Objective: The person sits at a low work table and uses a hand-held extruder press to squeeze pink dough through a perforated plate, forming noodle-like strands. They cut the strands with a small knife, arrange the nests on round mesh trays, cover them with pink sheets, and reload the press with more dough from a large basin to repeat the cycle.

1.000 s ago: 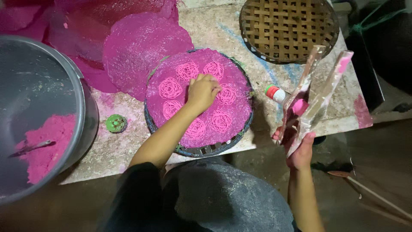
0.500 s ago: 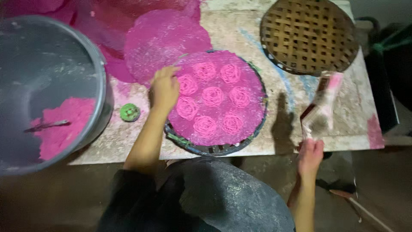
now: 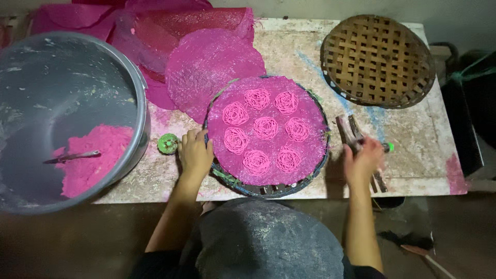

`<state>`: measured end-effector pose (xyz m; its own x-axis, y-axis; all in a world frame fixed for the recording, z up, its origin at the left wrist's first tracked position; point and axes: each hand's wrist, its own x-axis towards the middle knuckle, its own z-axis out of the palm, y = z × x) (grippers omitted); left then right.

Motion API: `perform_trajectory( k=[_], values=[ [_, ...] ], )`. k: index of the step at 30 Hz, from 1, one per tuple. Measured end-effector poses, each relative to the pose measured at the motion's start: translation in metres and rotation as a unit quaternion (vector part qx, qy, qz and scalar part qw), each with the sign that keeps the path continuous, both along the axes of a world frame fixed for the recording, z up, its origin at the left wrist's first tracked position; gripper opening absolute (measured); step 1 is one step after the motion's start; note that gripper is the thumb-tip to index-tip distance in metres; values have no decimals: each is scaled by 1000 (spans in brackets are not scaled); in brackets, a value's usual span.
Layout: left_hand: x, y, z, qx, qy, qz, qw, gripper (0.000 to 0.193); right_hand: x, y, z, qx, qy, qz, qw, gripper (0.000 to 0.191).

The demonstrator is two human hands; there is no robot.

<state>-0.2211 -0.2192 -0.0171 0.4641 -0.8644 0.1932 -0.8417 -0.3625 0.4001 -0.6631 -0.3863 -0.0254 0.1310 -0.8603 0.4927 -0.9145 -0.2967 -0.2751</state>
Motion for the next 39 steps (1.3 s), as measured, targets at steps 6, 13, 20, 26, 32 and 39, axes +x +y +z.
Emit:
perform_trajectory(
  k=[6, 13, 20, 26, 32, 39],
  values=[
    [-9, -3, 15, 76, -21, 34, 996, 27, 105, -76, 16, 87, -62, 183, 977, 27],
    [-13, -18, -4, 63, -58, 25, 996, 39, 150, -100, 42, 189, 10, 108, 976, 34],
    [-1, -29, -12, 4, 46, 39, 998, 24, 157, -109, 54, 251, 31, 97, 962, 38],
    [1, -15, -12, -33, 56, -3, 998, 27, 157, -108, 60, 304, -11, 101, 947, 42],
    [-2, 3, -3, -4, 19, -7, 1000, 27, 150, -103, 56, 416, -131, 112, 893, 30],
    [-12, 1, 7, -9, 0, -5, 1000, 21, 138, -104, 58, 321, -132, 104, 932, 27]
  ],
)
